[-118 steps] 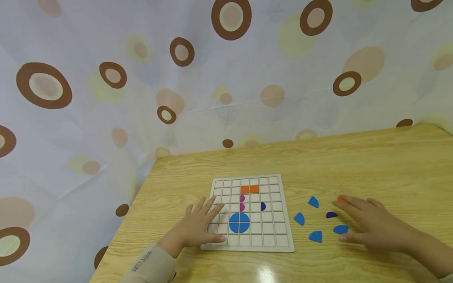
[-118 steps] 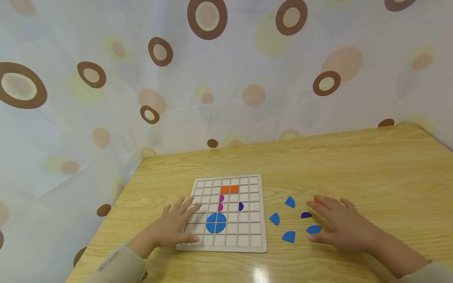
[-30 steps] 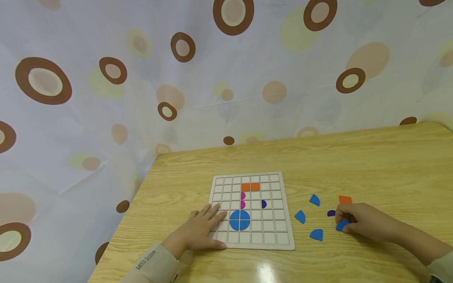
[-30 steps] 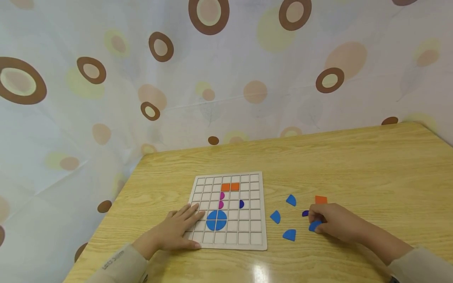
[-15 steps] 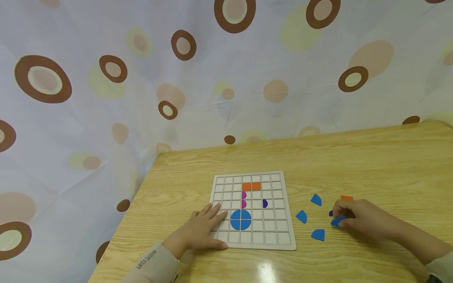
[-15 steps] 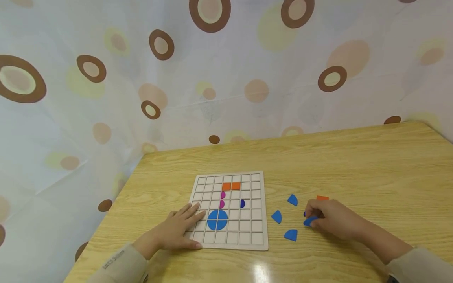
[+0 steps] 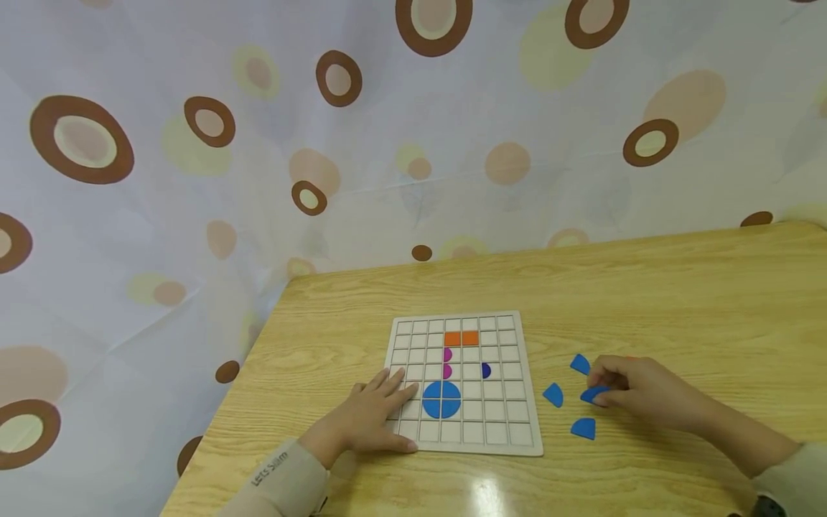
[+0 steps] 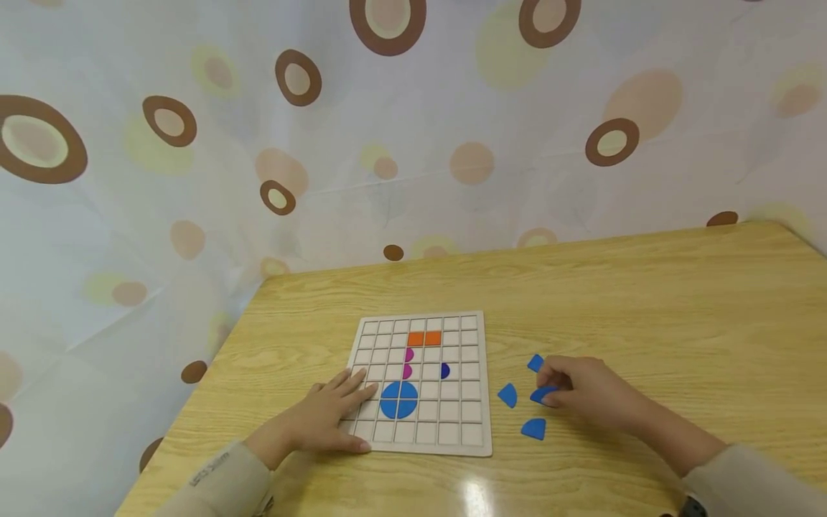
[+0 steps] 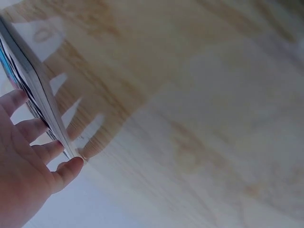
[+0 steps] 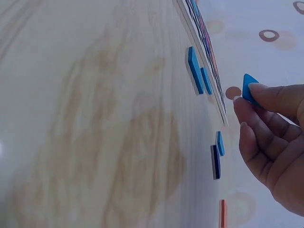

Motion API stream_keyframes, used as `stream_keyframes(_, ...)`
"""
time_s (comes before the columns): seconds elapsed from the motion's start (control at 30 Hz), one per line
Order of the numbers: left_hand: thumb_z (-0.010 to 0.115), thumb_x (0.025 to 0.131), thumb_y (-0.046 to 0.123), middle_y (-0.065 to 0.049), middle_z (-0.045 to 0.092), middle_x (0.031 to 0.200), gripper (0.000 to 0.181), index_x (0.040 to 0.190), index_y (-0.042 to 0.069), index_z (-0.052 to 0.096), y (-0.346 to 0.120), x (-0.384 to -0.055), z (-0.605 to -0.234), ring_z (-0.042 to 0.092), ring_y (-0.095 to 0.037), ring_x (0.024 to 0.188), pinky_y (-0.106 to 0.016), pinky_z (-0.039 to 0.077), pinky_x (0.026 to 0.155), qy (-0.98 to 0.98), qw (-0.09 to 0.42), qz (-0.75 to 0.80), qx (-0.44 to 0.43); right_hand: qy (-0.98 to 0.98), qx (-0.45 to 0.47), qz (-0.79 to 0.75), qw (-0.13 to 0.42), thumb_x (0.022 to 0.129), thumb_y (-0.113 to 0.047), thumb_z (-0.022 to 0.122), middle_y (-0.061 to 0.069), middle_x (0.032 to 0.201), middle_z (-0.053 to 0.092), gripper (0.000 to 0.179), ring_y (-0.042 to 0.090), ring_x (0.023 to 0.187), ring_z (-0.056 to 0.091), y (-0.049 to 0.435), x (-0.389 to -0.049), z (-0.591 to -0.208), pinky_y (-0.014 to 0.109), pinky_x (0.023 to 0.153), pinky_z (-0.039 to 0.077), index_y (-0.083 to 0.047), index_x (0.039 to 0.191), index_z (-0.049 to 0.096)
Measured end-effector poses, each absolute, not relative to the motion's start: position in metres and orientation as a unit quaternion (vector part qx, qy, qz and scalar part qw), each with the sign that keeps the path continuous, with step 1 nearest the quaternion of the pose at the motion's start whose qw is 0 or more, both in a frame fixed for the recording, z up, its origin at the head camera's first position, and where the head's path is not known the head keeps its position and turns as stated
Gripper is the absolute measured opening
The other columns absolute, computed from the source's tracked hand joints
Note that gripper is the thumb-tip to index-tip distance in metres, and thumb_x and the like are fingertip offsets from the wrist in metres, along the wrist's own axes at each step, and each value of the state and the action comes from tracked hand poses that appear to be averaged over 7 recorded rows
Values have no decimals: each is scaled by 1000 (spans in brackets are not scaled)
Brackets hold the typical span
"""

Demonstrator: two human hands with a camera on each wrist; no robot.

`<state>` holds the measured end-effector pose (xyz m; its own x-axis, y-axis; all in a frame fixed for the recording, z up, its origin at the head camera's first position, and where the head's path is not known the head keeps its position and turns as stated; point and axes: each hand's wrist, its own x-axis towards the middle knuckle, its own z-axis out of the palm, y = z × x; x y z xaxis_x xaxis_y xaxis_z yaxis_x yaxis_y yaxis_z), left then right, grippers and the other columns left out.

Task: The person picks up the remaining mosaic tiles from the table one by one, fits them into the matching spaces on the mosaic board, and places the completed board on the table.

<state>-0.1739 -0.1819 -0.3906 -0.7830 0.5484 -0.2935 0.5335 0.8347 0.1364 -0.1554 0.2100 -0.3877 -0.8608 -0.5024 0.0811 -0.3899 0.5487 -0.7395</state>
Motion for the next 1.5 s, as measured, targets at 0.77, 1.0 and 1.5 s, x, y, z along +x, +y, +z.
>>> stream_keyframes(0.77, 50, 67, 67, -5, 11, 143, 87, 138, 22, 24, -182, -175, -391, 4, -30, 129, -57, 15, 93, 945, 172, 42, 276, 850, -243, -461, 75, 80, -10, 61, 1, 87, 60, 11, 8, 79, 56, 164, -168, -381, 23, 67, 46, -6, 90, 60)
stream_keyframes(1.0, 51, 67, 67, -4, 10, 144, 88, 138, 23, 24, -181, -176, -392, 3, -29, 129, -57, 14, 93, 945, 178, 42, 272, 850, -247, -459, 78, 80, -11, 60, 0, 87, 60, 11, 11, 78, 55, 152, -172, -378, 24, 66, 46, -7, 90, 60)
stream_keyframes(1.5, 53, 67, 65, -5, 10, 143, 87, 137, 22, 25, -180, -175, -388, 4, -28, 129, -56, 15, 93, 945, 178, 42, 272, 825, -260, -489, 109, 80, -6, 59, 1, 84, 59, 8, 16, 76, 55, 123, -184, -381, 24, 65, 45, -5, 88, 60)
